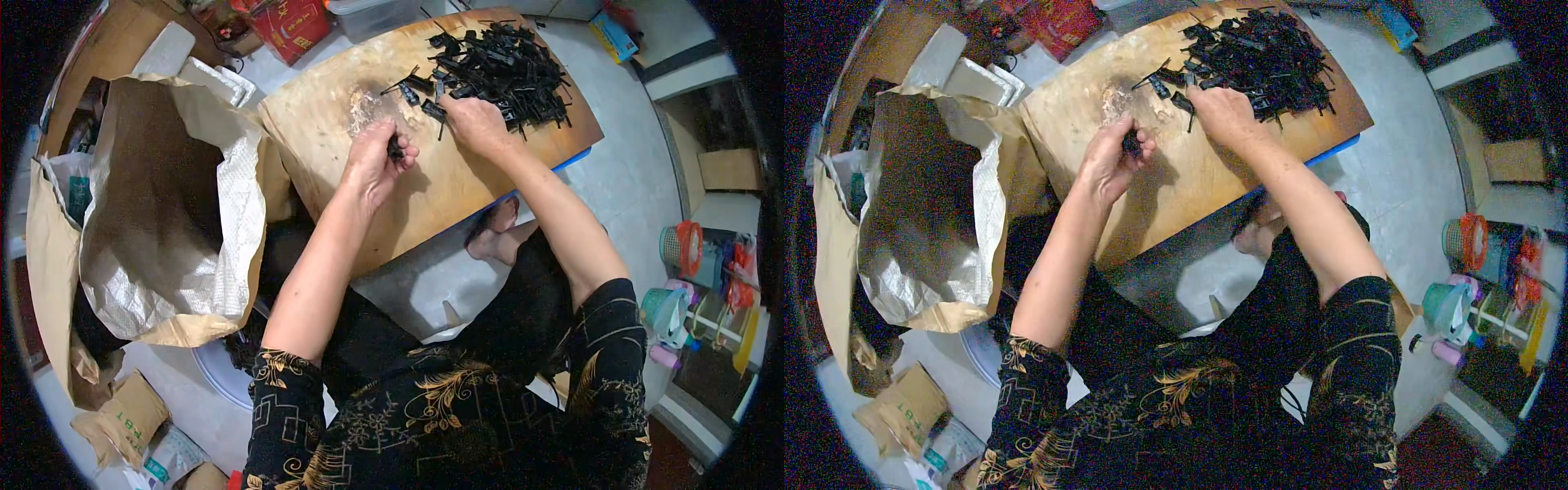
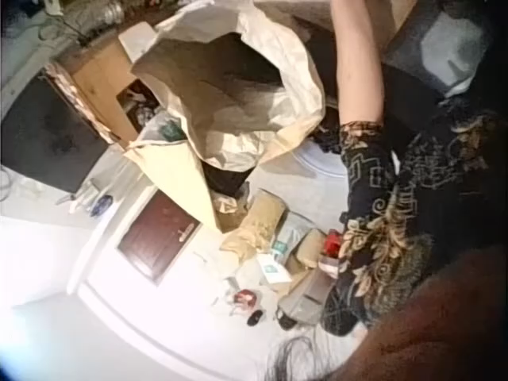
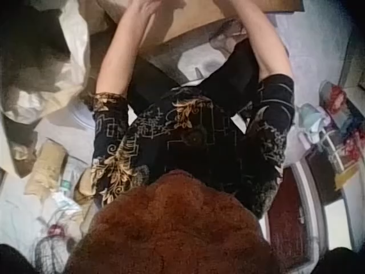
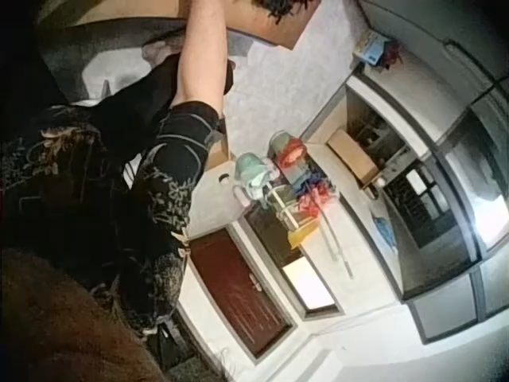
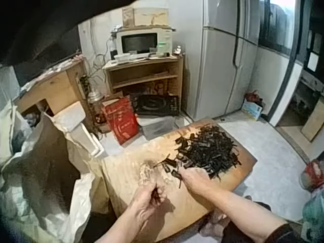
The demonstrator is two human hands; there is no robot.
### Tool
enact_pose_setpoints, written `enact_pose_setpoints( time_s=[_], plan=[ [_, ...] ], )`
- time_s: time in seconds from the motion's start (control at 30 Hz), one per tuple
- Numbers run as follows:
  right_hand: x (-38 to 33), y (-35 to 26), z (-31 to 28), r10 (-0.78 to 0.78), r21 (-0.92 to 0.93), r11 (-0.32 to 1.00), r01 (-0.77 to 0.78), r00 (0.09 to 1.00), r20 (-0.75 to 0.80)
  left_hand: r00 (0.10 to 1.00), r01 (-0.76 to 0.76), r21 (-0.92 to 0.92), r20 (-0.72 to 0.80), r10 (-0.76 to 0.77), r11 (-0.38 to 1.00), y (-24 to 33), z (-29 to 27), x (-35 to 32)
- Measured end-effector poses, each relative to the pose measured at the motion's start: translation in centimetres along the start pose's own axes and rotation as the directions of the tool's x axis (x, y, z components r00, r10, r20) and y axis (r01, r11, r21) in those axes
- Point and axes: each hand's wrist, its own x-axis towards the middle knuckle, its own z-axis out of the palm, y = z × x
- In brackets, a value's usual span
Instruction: The recorder is sorting and inspecting small black plastic components on a workbench, placing them into a paper bag.
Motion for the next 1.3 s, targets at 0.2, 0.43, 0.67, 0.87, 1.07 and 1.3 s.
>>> enact_pose_setpoints(
  time_s=[0.2,0.43,0.67,0.87,1.07,1.3],
  plan=[
    [-0.8,-1.0,-0.1,-0.008,0.239,0.969,0.061,0.976,-0.217,0.995,-0.096,0.136,0.001,0.097,0.986,-0.9,0.2,0.6],
    [-4.4,-4.2,-3.4,0.193,0.826,0.538,-0.169,0.978,0.074,0.937,-0.266,0.281,0.301,0.178,0.922,-0.5,1.8,-1.5],
    [-6.4,-5.4,-3.9,0.084,0.952,0.198,-0.235,0.971,0.222,0.912,-0.315,0.264,0.351,0.213,0.912,-0.8,1.6,-1.8],
    [-6.8,-6.0,-2.4,0.203,0.973,0.152,-0.175,0.969,0.143,0.935,-0.345,0.305,0.2,0.294,0.888,-1.7,1.5,-1.0],
    [-6.6,-5.0,-3.7,0.181,0.933,0.324,-0.159,0.978,0.104,0.929,-0.37,0.495,0.174,0.328,0.786,-2.0,2.3,-0.9],
    [-6.4,-3.7,-3.1,0.021,0.831,0.556,-0.013,1.0,0.001,0.943,-0.332,0.603,0.242,0.23,0.726,-1.9,2.9,-1.2]
  ],
)
